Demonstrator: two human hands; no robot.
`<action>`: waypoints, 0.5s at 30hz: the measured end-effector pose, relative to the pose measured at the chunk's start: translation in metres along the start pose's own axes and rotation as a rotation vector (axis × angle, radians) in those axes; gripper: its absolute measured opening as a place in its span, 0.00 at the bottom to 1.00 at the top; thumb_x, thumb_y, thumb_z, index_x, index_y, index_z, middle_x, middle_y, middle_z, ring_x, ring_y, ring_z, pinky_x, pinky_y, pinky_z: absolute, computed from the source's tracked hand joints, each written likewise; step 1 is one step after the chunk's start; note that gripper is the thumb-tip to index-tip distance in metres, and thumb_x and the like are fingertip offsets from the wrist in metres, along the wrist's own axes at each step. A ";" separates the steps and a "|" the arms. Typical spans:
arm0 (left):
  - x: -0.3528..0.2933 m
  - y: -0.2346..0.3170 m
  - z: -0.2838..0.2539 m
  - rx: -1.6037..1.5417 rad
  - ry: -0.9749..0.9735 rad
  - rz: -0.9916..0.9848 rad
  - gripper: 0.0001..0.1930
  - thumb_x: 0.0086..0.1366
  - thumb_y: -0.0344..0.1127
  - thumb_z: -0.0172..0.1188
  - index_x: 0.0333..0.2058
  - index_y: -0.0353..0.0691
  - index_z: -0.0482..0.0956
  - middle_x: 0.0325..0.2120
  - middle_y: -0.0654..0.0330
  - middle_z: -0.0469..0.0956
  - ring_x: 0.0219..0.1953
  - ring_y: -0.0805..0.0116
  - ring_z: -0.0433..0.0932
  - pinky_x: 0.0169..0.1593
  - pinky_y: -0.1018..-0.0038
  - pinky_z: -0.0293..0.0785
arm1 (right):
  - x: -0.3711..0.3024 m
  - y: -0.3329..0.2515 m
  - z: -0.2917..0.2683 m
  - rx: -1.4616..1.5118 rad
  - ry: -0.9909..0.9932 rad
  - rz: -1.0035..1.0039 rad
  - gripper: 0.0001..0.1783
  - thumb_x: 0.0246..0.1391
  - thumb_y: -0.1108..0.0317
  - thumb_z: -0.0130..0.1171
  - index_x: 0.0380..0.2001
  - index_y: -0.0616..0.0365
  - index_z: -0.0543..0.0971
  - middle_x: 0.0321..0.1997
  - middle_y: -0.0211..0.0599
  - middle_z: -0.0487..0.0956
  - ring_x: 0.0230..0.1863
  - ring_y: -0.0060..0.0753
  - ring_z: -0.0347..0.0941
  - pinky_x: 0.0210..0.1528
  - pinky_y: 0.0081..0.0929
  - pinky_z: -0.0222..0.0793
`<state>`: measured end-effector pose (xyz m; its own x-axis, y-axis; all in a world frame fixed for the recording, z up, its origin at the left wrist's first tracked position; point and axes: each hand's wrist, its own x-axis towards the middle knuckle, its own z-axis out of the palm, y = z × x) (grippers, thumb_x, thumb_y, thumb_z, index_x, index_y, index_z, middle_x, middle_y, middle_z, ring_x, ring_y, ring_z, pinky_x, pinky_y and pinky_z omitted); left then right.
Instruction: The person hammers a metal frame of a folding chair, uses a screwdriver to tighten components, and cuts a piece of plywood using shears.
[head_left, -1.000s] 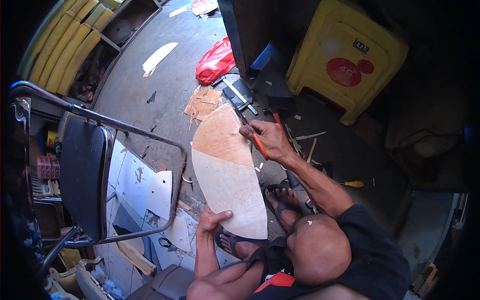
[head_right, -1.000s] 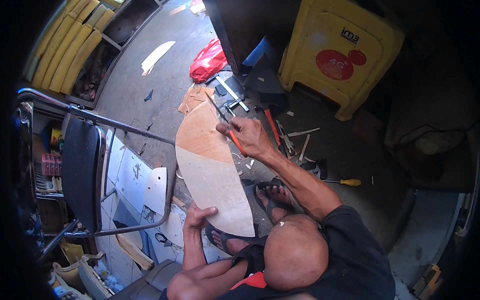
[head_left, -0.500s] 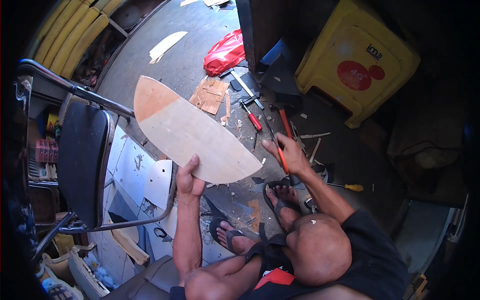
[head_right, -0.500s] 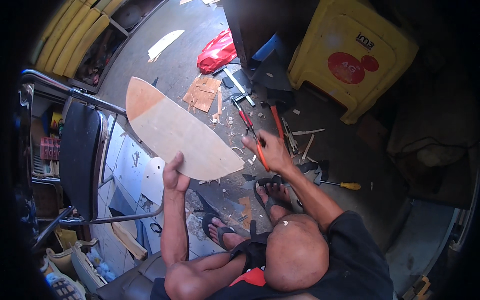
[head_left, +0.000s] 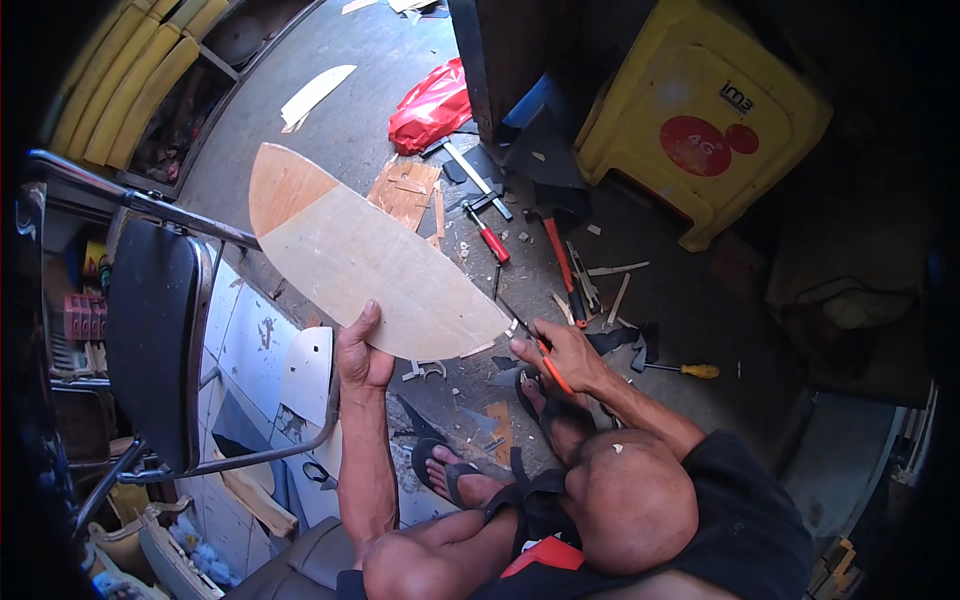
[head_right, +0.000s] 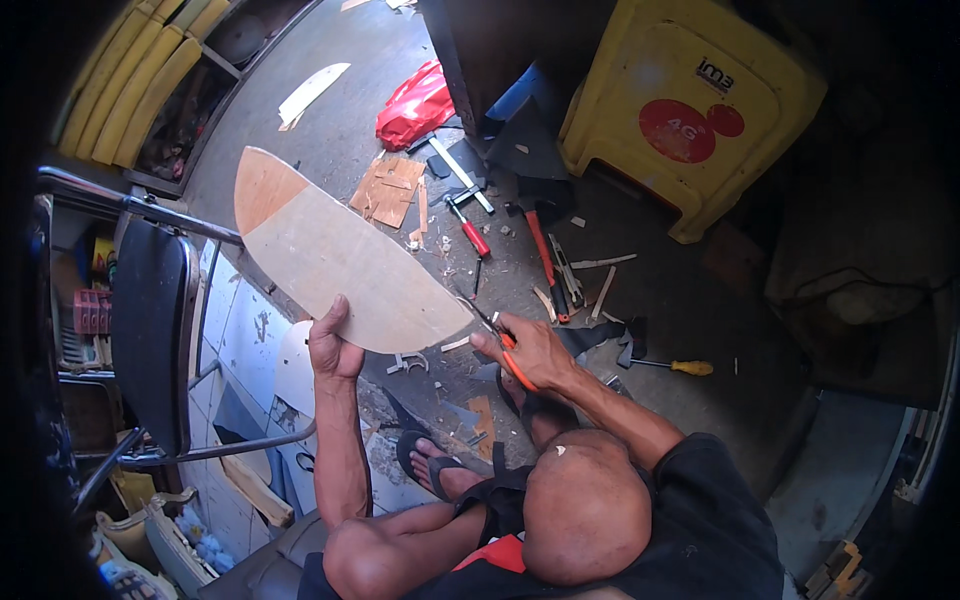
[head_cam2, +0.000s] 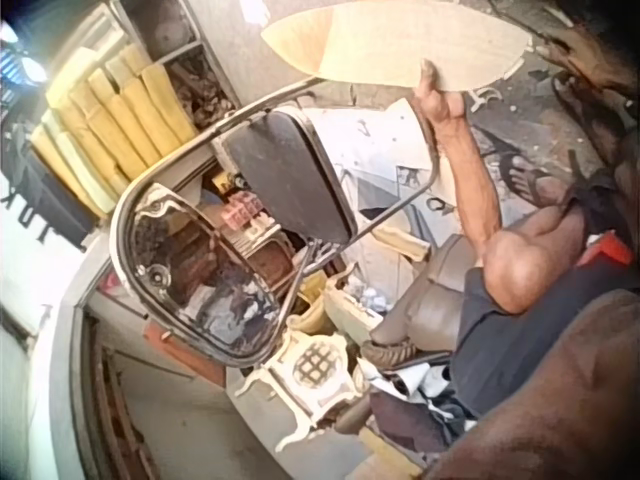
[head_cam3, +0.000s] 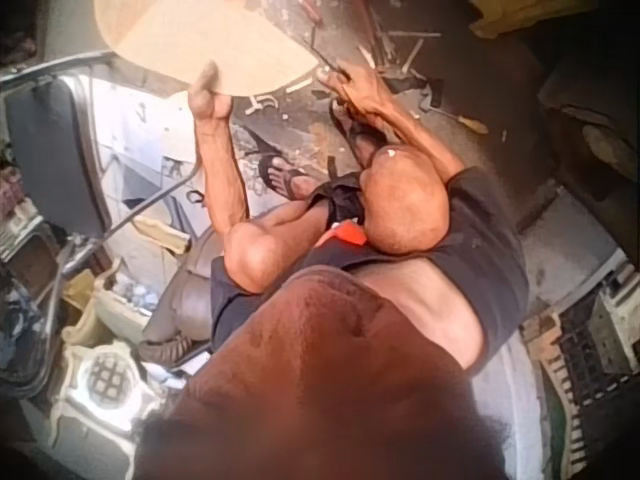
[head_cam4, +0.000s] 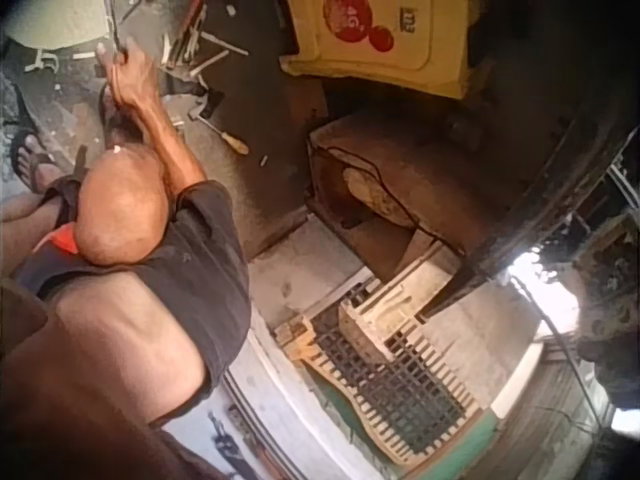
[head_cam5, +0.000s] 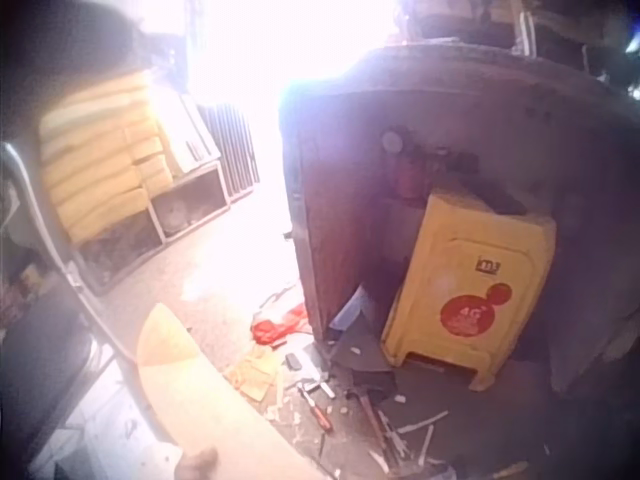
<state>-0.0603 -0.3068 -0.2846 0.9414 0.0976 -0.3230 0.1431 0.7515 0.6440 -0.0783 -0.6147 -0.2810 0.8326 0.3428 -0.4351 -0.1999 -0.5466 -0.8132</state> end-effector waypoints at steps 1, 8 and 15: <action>-0.002 -0.001 0.002 0.030 -0.013 0.009 0.32 0.66 0.24 0.59 0.67 0.39 0.61 0.62 0.49 0.71 0.64 0.50 0.70 0.69 0.50 0.65 | 0.002 0.000 -0.001 -0.010 0.018 0.011 0.40 0.57 0.29 0.55 0.32 0.64 0.77 0.24 0.47 0.77 0.31 0.44 0.77 0.36 0.42 0.70; -0.013 -0.008 0.007 0.071 -0.029 -0.044 0.36 0.62 0.22 0.63 0.68 0.37 0.59 0.61 0.50 0.71 0.64 0.51 0.70 0.68 0.53 0.65 | 0.022 -0.016 0.004 -0.028 0.070 -0.066 0.40 0.57 0.28 0.54 0.31 0.63 0.76 0.27 0.50 0.78 0.32 0.47 0.77 0.37 0.44 0.68; -0.013 -0.006 0.001 0.187 -0.051 -0.173 0.34 0.60 0.25 0.63 0.65 0.30 0.63 0.57 0.46 0.74 0.58 0.51 0.76 0.62 0.58 0.74 | 0.054 -0.023 0.003 -0.001 0.153 0.043 0.45 0.57 0.24 0.49 0.22 0.63 0.76 0.20 0.48 0.74 0.27 0.42 0.72 0.34 0.44 0.67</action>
<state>-0.0728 -0.3135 -0.2837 0.9114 -0.0581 -0.4075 0.3529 0.6197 0.7010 -0.0299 -0.5814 -0.2866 0.8923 0.1983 -0.4055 -0.2369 -0.5590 -0.7946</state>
